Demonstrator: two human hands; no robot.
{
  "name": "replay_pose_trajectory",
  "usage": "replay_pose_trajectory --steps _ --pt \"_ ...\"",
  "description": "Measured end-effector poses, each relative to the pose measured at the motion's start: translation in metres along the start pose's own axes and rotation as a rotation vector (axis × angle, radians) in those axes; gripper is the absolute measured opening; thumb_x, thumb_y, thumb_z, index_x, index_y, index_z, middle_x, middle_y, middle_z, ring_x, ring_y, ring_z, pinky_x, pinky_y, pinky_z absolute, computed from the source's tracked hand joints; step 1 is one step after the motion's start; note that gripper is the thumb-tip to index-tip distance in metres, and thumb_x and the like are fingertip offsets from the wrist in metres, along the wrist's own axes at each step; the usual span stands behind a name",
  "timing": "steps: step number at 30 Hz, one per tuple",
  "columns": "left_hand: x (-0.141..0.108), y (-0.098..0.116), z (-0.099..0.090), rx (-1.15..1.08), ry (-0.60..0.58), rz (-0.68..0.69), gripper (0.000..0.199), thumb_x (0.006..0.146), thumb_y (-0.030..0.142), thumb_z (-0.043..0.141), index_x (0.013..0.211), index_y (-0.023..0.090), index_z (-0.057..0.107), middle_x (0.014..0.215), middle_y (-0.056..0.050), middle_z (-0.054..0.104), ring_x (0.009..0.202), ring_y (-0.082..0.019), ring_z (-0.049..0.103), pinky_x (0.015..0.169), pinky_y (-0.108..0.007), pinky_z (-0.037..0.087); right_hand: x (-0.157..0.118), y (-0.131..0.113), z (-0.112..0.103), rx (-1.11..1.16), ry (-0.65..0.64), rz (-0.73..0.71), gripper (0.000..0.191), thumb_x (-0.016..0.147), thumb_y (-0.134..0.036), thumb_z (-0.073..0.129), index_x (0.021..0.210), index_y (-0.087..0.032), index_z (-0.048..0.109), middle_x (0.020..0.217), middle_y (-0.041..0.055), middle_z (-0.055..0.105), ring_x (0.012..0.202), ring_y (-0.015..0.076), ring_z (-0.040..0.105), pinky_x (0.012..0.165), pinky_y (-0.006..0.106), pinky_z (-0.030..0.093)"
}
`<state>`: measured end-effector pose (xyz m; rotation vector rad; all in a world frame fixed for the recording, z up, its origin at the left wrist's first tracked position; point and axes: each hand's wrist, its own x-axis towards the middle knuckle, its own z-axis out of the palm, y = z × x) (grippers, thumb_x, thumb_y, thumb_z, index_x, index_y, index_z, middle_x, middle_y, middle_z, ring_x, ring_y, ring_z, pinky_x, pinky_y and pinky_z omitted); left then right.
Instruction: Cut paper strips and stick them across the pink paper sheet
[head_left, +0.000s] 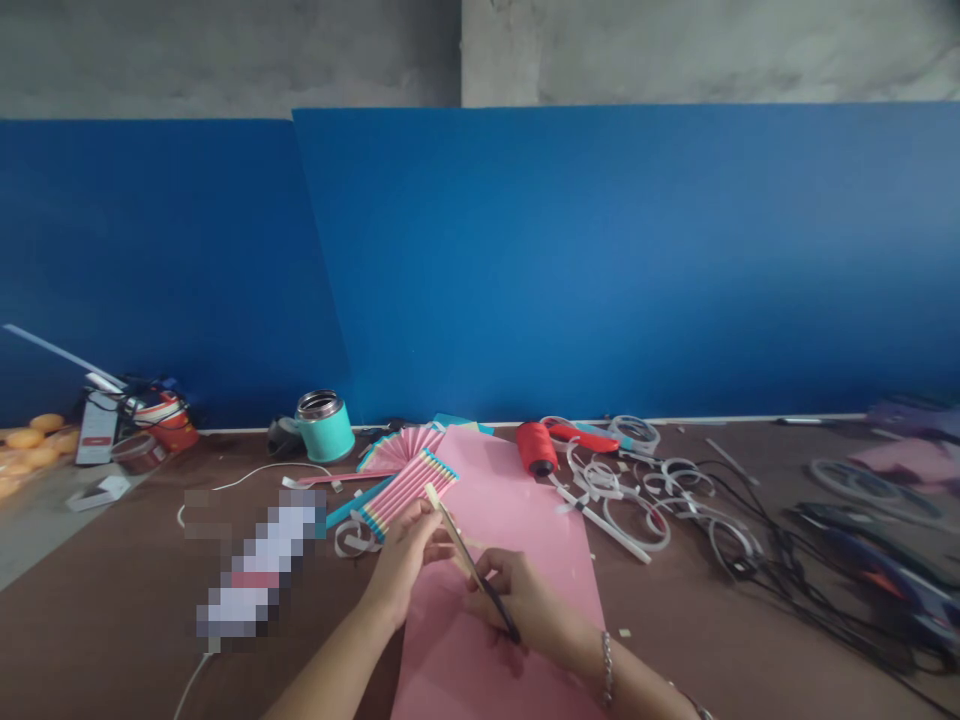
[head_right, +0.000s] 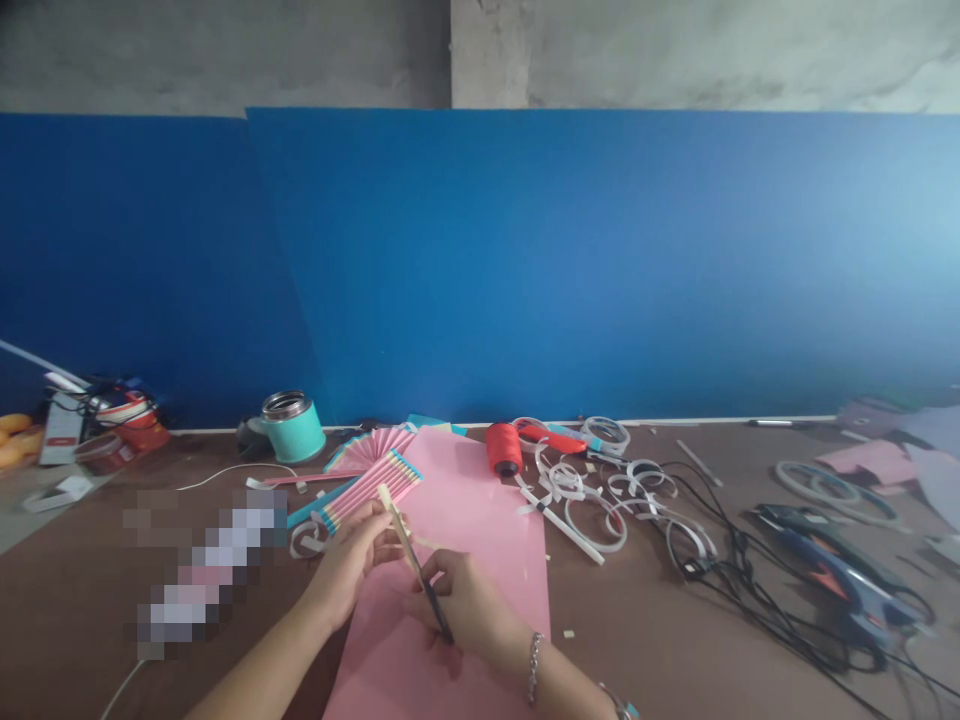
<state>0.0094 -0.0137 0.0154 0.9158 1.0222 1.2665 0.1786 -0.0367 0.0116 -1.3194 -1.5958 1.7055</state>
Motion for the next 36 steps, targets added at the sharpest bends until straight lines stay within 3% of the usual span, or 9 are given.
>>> replay_pose_trajectory --steps 9,23,36 --pt "0.001 0.004 0.000 -0.004 0.091 0.006 0.029 0.069 0.041 0.066 0.078 0.017 0.053 0.073 -0.001 0.061 0.065 -0.015 0.062 0.058 -0.025 0.052 -0.003 -0.007 0.001 -0.015 0.018 0.037 0.021 0.067 -0.028 0.062 0.080 -0.016 0.050 0.043 -0.0065 0.055 0.028 0.0085 0.046 0.027 0.015 0.033" --pt "-0.001 0.002 0.001 0.032 -0.008 0.012 0.023 0.073 0.039 0.062 0.074 0.018 0.054 0.071 0.000 0.061 0.066 -0.014 0.063 0.060 -0.024 0.052 -0.003 -0.009 0.002 0.009 0.022 0.024 0.016 0.067 -0.025 0.058 0.076 -0.017 0.047 0.044 -0.0063 0.057 0.028 0.0084 0.046 0.026 0.016 0.033" --pt "-0.001 0.004 0.002 0.006 0.021 -0.014 0.030 0.070 0.043 0.067 0.077 0.017 0.054 0.074 -0.001 0.062 0.066 -0.015 0.064 0.059 -0.025 0.053 -0.005 -0.008 0.001 -0.031 0.017 0.029 0.018 0.069 -0.027 0.060 0.078 -0.017 0.049 0.043 -0.0072 0.055 0.027 0.0088 0.046 0.026 0.016 0.031"
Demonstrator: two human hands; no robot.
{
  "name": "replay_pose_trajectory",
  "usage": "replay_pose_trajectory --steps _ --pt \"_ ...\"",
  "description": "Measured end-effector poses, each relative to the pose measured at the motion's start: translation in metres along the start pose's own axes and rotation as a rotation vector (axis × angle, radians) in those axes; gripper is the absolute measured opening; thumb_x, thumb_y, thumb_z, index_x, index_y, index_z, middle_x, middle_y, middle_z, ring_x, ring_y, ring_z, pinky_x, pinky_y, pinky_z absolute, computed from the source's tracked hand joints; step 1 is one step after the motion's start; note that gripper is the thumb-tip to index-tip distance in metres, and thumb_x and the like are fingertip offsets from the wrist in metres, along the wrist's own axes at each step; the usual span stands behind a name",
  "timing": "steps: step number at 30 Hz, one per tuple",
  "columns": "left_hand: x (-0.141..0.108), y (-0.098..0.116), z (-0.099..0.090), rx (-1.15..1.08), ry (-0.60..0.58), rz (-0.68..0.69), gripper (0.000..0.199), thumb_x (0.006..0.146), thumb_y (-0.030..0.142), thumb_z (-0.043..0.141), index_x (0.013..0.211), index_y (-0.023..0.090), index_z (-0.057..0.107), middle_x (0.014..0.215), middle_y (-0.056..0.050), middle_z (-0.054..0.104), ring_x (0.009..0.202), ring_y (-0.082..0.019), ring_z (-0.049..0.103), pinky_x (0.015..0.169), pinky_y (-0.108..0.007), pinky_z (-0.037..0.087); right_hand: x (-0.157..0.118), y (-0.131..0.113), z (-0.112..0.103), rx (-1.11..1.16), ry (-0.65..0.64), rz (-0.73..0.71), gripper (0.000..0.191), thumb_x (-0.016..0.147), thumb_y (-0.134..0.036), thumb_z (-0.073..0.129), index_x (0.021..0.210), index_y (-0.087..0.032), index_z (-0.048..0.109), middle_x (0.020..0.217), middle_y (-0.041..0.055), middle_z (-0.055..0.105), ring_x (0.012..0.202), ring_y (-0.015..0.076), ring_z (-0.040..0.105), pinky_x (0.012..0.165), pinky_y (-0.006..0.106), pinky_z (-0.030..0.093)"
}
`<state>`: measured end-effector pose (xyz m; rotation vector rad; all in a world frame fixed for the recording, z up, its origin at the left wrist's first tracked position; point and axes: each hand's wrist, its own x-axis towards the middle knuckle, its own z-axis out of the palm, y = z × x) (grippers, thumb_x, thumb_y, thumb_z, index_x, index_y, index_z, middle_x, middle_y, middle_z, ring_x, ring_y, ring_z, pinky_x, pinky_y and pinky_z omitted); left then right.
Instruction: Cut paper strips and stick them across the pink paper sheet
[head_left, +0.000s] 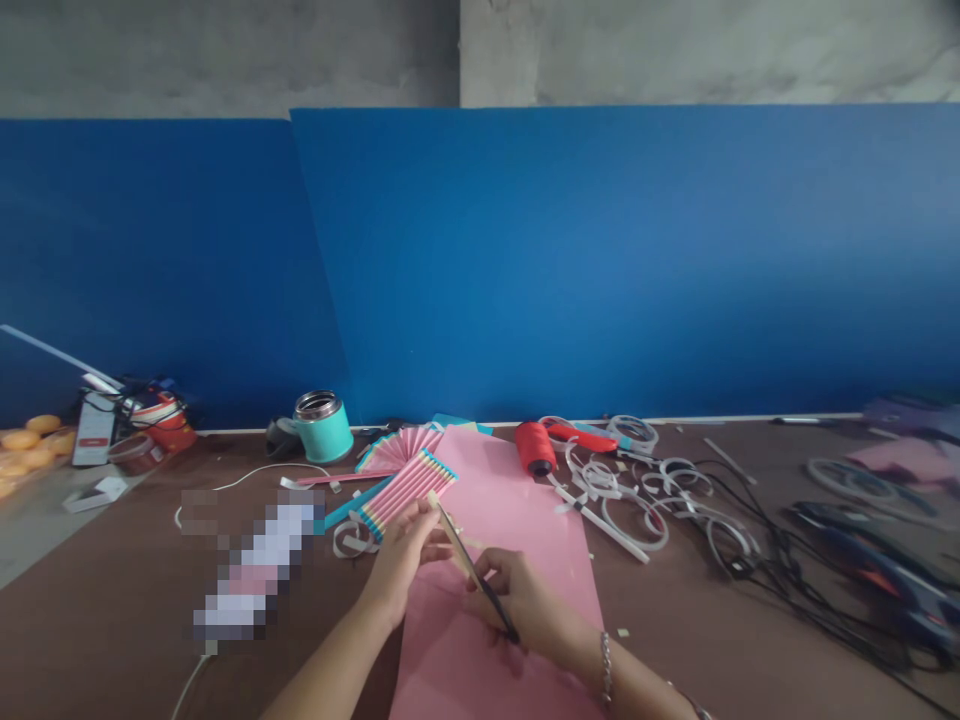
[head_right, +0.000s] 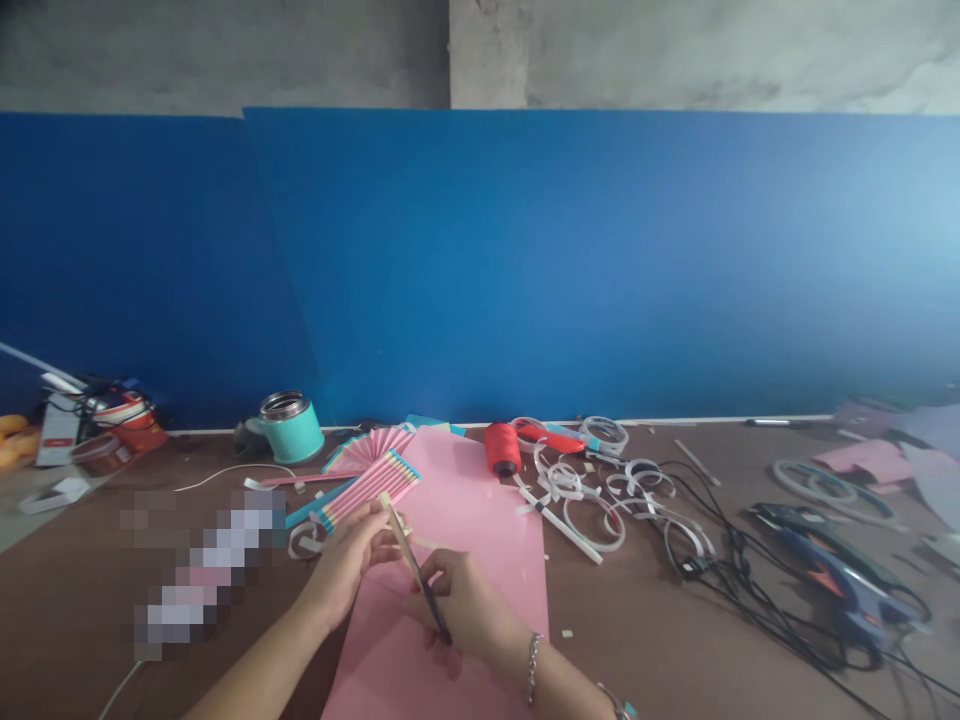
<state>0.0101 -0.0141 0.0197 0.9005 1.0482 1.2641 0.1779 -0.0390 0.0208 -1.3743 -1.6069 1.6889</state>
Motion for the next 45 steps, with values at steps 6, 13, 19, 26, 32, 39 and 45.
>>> replay_pose_trajectory --steps 6,13,19,26,32,39,45 --pt "0.001 0.001 0.000 -0.020 0.075 0.026 0.035 0.067 0.047 0.068 0.077 0.018 0.053 0.073 -0.001 0.062 0.068 -0.016 0.064 0.057 -0.025 0.052 0.002 0.005 -0.001 0.005 0.000 0.006 0.019 0.069 -0.028 0.061 0.082 -0.017 0.051 0.046 -0.0059 0.057 0.029 0.0093 0.048 0.027 0.015 0.032" --pt "0.000 -0.002 -0.001 -0.004 0.022 0.034 0.026 0.070 0.041 0.066 0.073 0.018 0.054 0.074 -0.001 0.063 0.068 -0.015 0.064 0.058 -0.024 0.053 0.006 0.009 0.001 0.044 0.009 -0.026 0.020 0.068 -0.028 0.062 0.079 -0.016 0.051 0.047 -0.0054 0.058 0.030 0.0080 0.048 0.029 0.015 0.033" --pt "-0.001 -0.002 0.000 -0.001 0.001 0.026 0.024 0.073 0.038 0.064 0.075 0.017 0.054 0.078 -0.003 0.064 0.070 -0.015 0.064 0.059 -0.024 0.053 0.008 0.011 0.002 0.043 0.009 -0.034 0.021 0.068 -0.029 0.061 0.081 -0.016 0.050 0.044 -0.0070 0.056 0.028 0.0080 0.045 0.027 0.016 0.034" --pt "-0.001 -0.003 0.000 -0.013 0.002 0.029 0.023 0.073 0.037 0.065 0.074 0.018 0.052 0.072 0.000 0.060 0.068 -0.015 0.063 0.060 -0.025 0.053 0.002 0.003 0.001 0.016 0.010 -0.009 0.020 0.067 -0.027 0.061 0.081 -0.016 0.050 0.045 -0.0064 0.057 0.028 0.0082 0.046 0.026 0.015 0.032" --pt "-0.005 0.001 0.003 0.028 -0.053 -0.008 0.021 0.074 0.036 0.062 0.076 0.018 0.053 0.072 0.000 0.062 0.068 -0.014 0.063 0.061 -0.024 0.052 0.005 0.006 0.001 0.050 0.027 -0.021 0.022 0.067 -0.031 0.064 0.078 -0.016 0.051 0.045 -0.0055 0.057 0.031 0.0083 0.047 0.028 0.016 0.034" --pt "-0.004 -0.002 0.002 0.027 -0.067 -0.020 0.020 0.073 0.035 0.062 0.076 0.017 0.052 0.070 0.001 0.061 0.065 -0.013 0.062 0.061 -0.024 0.051 0.007 0.012 0.002 0.088 -0.005 -0.044 0.026 0.070 -0.035 0.063 0.083 -0.017 0.050 0.046 -0.0058 0.057 0.029 0.0088 0.047 0.027 0.017 0.035" --pt "-0.004 -0.004 0.004 0.006 -0.128 -0.049 0.019 0.074 0.034 0.061 0.073 0.018 0.050 0.067 0.001 0.061 0.065 -0.015 0.064 0.061 -0.027 0.052 0.006 0.007 0.000 0.106 0.027 -0.022 0.036 0.068 -0.042 0.066 0.087 -0.017 0.049 0.047 -0.0059 0.057 0.030 0.0089 0.047 0.027 0.016 0.033"
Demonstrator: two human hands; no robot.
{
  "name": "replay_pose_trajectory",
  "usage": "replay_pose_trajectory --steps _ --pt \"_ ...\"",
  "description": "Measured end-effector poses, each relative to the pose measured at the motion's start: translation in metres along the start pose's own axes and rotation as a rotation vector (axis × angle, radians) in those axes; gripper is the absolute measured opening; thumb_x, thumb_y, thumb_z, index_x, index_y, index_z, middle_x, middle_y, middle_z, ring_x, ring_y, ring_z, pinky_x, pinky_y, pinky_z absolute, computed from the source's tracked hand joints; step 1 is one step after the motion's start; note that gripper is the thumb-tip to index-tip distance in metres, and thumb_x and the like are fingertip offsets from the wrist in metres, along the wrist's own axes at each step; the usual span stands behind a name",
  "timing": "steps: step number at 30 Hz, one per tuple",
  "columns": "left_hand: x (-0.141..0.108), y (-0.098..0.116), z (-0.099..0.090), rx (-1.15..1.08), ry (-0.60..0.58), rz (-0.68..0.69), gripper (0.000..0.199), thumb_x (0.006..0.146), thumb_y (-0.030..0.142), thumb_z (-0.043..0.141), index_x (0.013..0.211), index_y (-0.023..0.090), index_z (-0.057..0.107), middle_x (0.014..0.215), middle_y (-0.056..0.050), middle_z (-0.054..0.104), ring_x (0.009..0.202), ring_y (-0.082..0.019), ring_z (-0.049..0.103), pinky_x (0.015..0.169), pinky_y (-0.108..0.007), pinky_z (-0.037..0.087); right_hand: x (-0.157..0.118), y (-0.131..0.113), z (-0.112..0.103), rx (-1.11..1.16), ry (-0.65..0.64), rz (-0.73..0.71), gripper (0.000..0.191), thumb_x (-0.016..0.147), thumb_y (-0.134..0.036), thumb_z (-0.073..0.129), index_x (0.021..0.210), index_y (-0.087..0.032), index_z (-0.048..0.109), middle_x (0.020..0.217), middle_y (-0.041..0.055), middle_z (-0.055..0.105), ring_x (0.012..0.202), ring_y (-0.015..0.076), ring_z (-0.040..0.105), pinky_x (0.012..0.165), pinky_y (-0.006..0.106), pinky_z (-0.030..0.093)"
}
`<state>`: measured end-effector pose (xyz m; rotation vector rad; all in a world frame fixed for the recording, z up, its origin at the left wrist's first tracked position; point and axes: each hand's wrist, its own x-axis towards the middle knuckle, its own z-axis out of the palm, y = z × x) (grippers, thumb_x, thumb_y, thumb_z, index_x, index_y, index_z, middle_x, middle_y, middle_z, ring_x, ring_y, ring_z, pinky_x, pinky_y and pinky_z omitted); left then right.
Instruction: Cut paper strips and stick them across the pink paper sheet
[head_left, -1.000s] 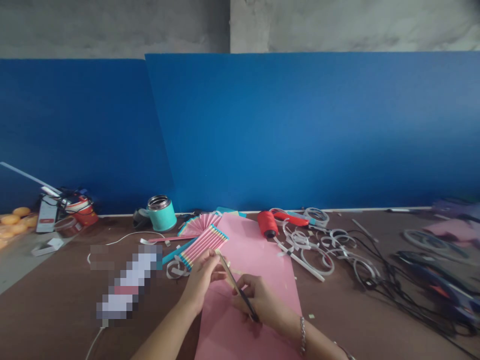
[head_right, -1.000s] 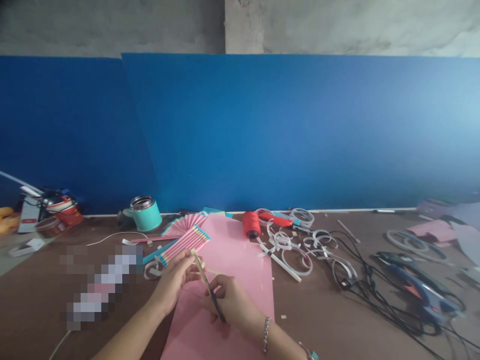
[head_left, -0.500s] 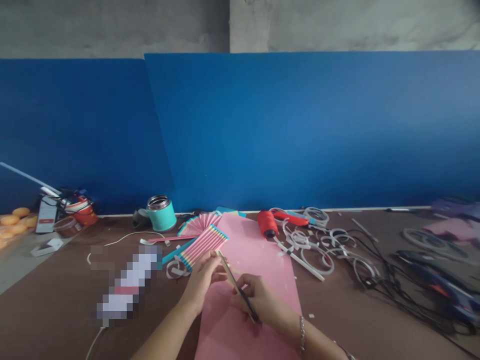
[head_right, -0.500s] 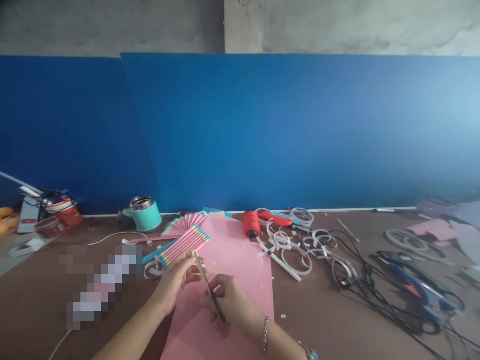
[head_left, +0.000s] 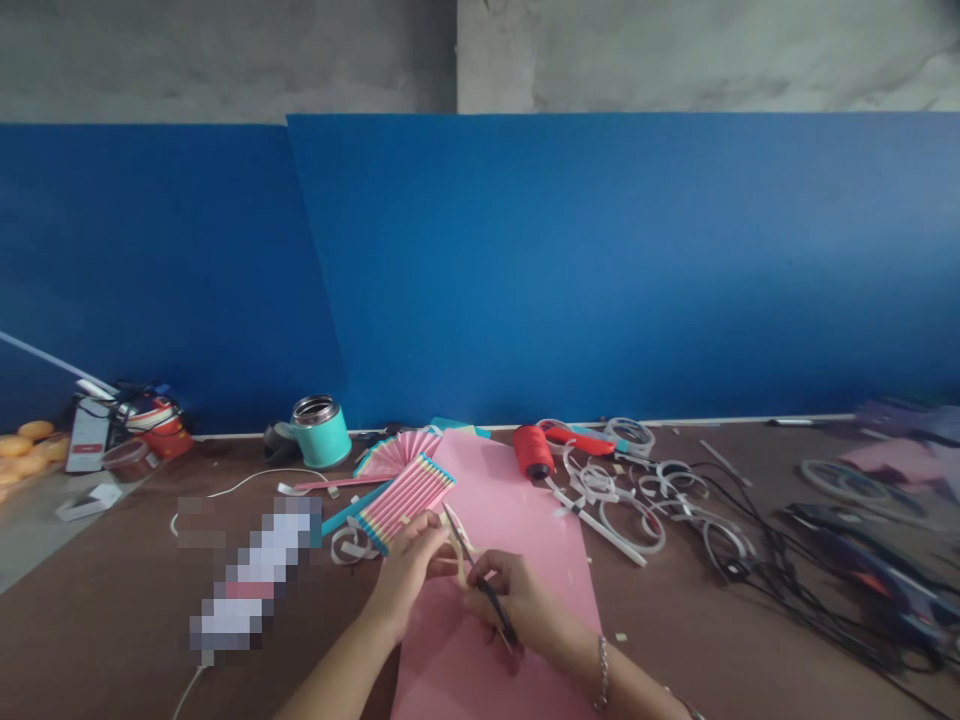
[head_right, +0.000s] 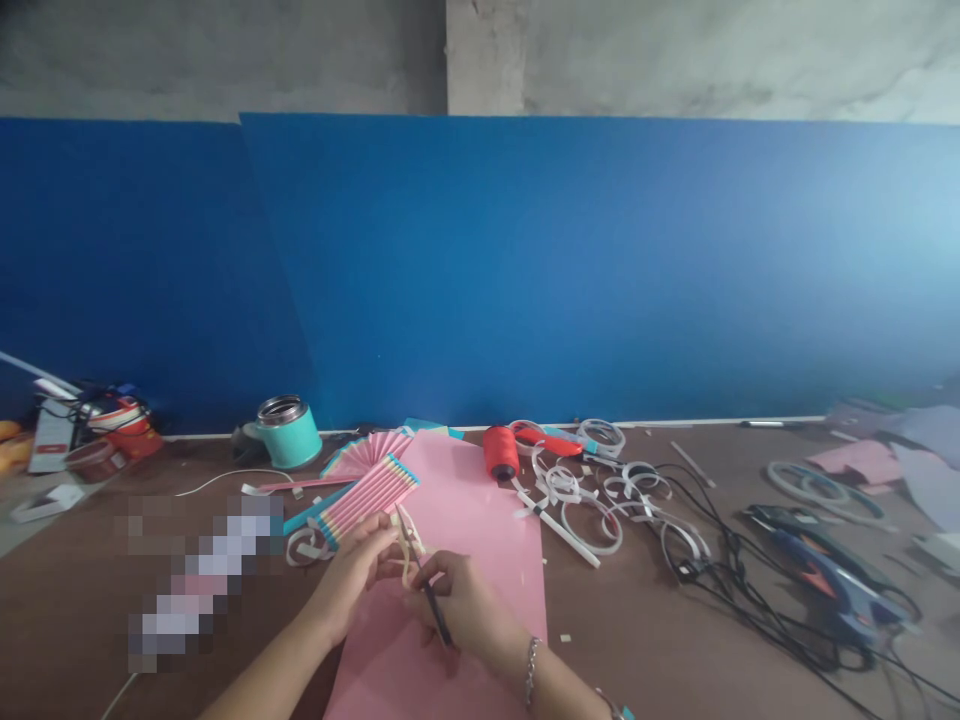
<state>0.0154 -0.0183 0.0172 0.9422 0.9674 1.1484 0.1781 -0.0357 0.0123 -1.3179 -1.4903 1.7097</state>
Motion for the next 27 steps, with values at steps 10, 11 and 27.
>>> replay_pose_trajectory --steps 10,11,27 --pt "0.006 0.002 -0.010 -0.112 0.190 0.005 0.028 0.069 0.039 0.068 0.075 0.014 0.057 0.074 -0.003 0.066 0.064 -0.014 0.065 0.059 -0.024 0.053 0.009 -0.011 -0.037 -0.196 0.338 -0.060 0.032 0.068 -0.039 0.064 0.083 -0.021 0.042 0.048 -0.0050 0.058 0.037 0.0131 0.051 0.033 0.019 0.030" --pt "0.007 0.002 -0.012 -0.135 0.210 0.010 0.028 0.069 0.039 0.069 0.075 0.014 0.057 0.075 -0.004 0.067 0.063 -0.014 0.065 0.058 -0.024 0.053 0.009 -0.011 -0.042 -0.265 0.373 -0.090 0.028 0.069 -0.037 0.063 0.081 -0.021 0.044 0.049 -0.0044 0.058 0.039 0.0135 0.051 0.036 0.020 0.031" --pt "0.006 0.008 -0.022 0.779 0.228 0.163 0.018 0.072 0.033 0.053 0.060 0.020 0.049 0.051 0.004 0.056 0.044 -0.012 0.052 0.047 -0.022 0.038 0.005 -0.007 -0.076 -1.061 0.676 -0.081 0.017 0.076 -0.022 0.053 0.087 -0.017 0.065 0.092 0.0107 0.063 0.090 0.0227 0.058 0.073 0.027 0.036"
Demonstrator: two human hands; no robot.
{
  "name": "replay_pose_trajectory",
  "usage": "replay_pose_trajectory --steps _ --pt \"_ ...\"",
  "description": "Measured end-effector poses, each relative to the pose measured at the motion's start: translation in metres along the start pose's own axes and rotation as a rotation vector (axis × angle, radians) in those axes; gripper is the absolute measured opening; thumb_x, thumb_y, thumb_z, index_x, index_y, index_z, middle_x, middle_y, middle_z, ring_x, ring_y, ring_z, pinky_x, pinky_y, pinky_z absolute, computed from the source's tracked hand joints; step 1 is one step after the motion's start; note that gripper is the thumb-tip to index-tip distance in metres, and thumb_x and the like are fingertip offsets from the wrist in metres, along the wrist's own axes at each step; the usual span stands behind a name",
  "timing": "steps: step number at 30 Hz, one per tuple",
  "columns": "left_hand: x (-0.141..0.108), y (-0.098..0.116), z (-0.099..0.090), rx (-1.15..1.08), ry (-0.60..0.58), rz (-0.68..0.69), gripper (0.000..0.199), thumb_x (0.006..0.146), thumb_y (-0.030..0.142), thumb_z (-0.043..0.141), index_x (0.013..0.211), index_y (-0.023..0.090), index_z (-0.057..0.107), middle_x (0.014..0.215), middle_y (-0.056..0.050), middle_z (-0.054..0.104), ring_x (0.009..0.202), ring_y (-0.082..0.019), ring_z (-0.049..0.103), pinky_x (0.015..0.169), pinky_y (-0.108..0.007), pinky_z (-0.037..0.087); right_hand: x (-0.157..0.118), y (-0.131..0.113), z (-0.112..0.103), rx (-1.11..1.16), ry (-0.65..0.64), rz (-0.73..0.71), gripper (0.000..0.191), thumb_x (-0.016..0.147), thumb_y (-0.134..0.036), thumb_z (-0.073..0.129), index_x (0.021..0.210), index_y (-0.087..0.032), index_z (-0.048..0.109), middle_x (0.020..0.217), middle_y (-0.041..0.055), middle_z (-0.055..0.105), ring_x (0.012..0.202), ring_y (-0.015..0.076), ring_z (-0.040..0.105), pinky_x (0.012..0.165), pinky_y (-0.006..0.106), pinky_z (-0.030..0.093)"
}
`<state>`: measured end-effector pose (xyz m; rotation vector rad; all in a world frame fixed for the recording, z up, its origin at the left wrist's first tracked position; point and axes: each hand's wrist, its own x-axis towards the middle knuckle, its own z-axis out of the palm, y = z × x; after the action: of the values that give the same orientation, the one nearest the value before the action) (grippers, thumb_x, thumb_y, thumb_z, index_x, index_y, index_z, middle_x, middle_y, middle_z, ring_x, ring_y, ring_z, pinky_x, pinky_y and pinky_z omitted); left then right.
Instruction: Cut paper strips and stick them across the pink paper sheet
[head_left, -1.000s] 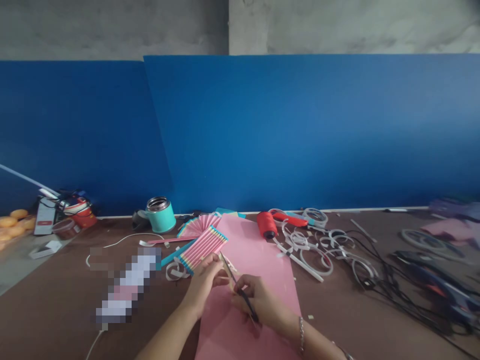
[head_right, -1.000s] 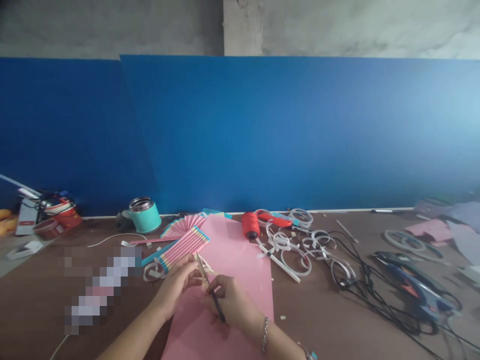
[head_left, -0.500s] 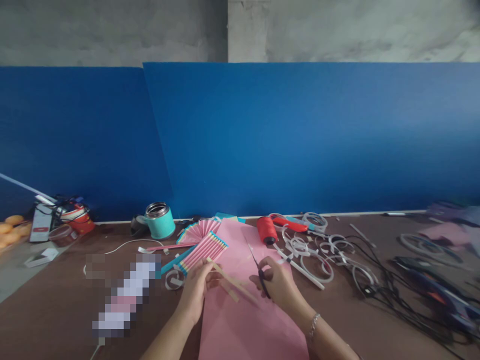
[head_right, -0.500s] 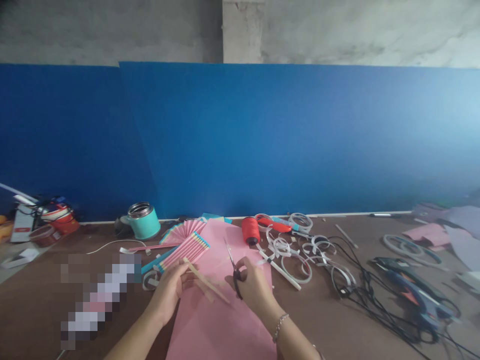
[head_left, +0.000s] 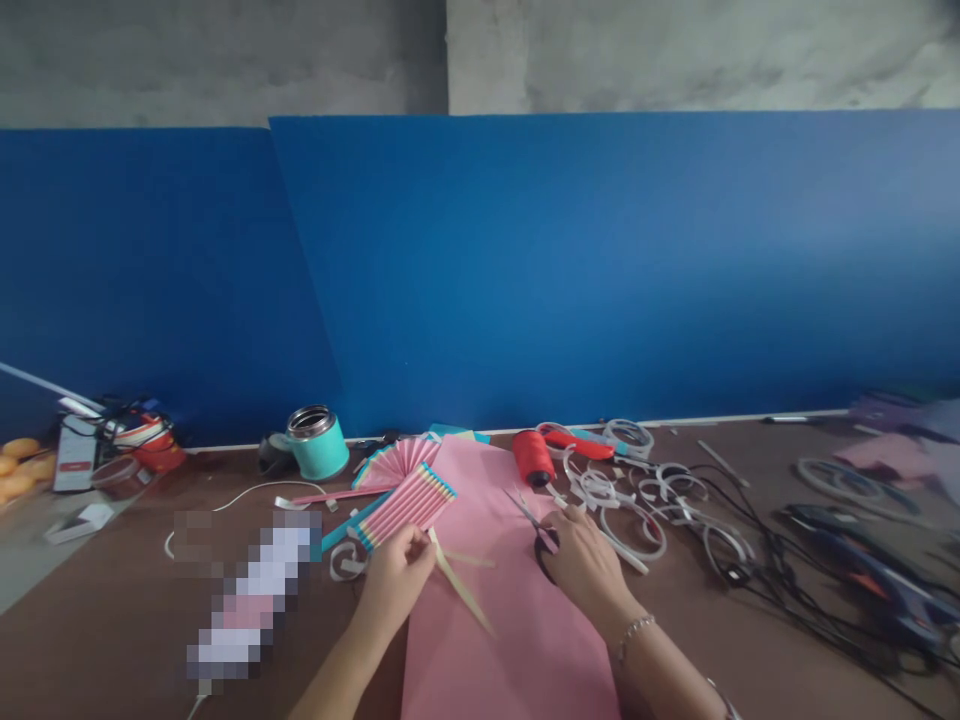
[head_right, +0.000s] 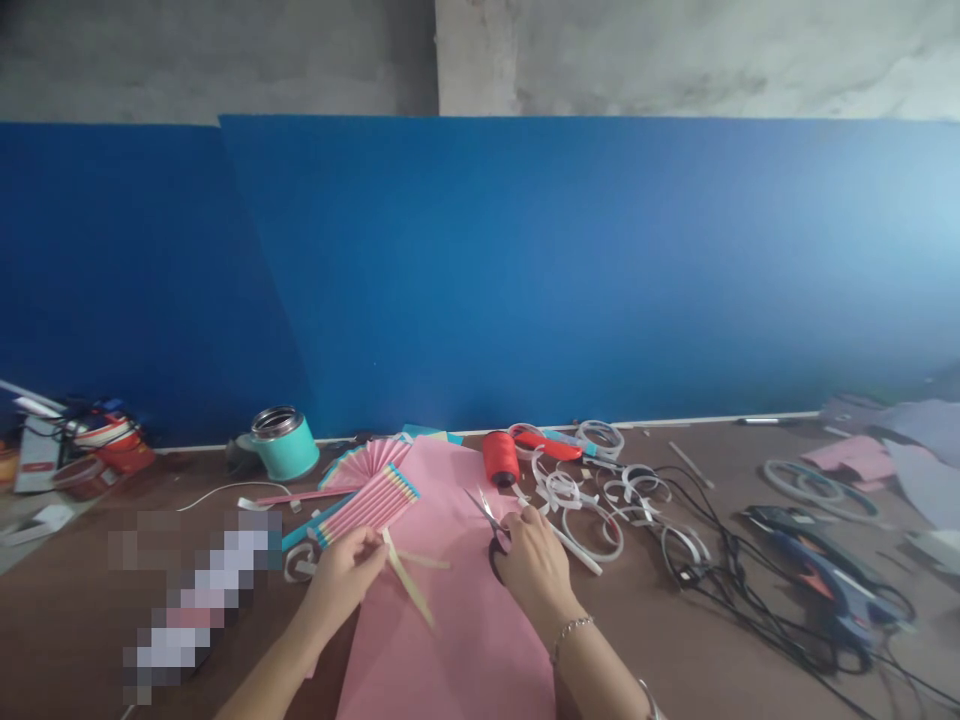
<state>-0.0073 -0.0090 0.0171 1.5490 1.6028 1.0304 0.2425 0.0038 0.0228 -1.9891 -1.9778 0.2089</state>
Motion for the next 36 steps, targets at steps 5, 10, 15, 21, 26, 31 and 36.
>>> replay_pose_trajectory --steps 5,10,15,21,26,31,36 --pt "0.002 -0.002 -0.011 0.324 0.060 0.089 0.021 0.077 0.022 0.049 0.096 0.019 0.056 0.067 0.000 0.063 0.068 -0.019 0.064 0.064 -0.028 0.045 0.008 0.008 0.006 0.081 -0.112 0.147 0.029 0.073 -0.026 0.056 0.100 -0.019 0.062 0.081 0.0068 0.067 0.080 0.0218 0.061 0.062 0.025 0.034" --pt "0.005 -0.011 -0.024 0.641 0.263 0.254 0.032 0.074 0.011 0.050 0.105 0.019 0.054 0.101 -0.009 0.061 0.098 -0.027 0.057 0.081 -0.036 0.044 0.011 0.013 0.010 0.226 -0.105 0.089 0.023 0.071 -0.021 0.057 0.093 -0.017 0.061 0.060 0.0010 0.061 0.057 0.0157 0.055 0.054 0.023 0.030" --pt "0.003 -0.018 -0.020 0.864 0.229 0.244 0.038 0.068 0.003 0.051 0.102 0.020 0.055 0.101 -0.010 0.062 0.102 -0.031 0.054 0.081 -0.040 0.041 0.011 0.014 0.017 0.267 -0.001 -0.022 0.028 0.068 -0.016 0.054 0.096 -0.015 0.059 0.062 -0.0007 0.057 0.058 0.0147 0.052 0.057 0.023 0.032" --pt "0.007 -0.021 -0.021 0.839 0.185 0.218 0.042 0.072 0.001 0.046 0.109 0.018 0.053 0.100 -0.010 0.065 0.099 -0.028 0.059 0.083 -0.040 0.039 0.013 0.016 0.020 0.255 -0.012 -0.069 0.031 0.066 -0.013 0.053 0.096 -0.014 0.060 0.072 0.0018 0.058 0.065 0.0157 0.053 0.063 0.025 0.036" --pt "0.012 -0.015 -0.028 0.710 0.345 0.227 0.041 0.071 0.002 0.044 0.107 0.019 0.054 0.089 -0.007 0.065 0.092 -0.025 0.061 0.079 -0.035 0.042 0.011 0.012 0.020 0.240 0.017 -0.065 0.027 0.066 -0.012 0.054 0.091 -0.015 0.062 0.080 0.0034 0.057 0.071 0.0158 0.053 0.067 0.025 0.038" --pt "0.010 -0.011 -0.027 0.648 0.389 0.308 0.036 0.072 0.007 0.046 0.104 0.020 0.056 0.085 -0.005 0.064 0.086 -0.025 0.061 0.076 -0.035 0.043 0.009 0.009 0.019 0.243 0.031 -0.061 0.025 0.067 -0.011 0.053 0.090 -0.015 0.061 0.085 0.0051 0.057 0.074 0.0161 0.054 0.069 0.026 0.039" --pt "0.007 -0.015 -0.022 0.642 0.280 0.329 0.037 0.071 0.007 0.047 0.103 0.021 0.057 0.090 -0.006 0.065 0.091 -0.026 0.060 0.078 -0.037 0.043 0.007 0.010 0.021 0.250 0.025 -0.068 0.028 0.069 -0.012 0.052 0.096 -0.015 0.059 0.091 0.0062 0.056 0.076 0.0163 0.055 0.071 0.026 0.040"
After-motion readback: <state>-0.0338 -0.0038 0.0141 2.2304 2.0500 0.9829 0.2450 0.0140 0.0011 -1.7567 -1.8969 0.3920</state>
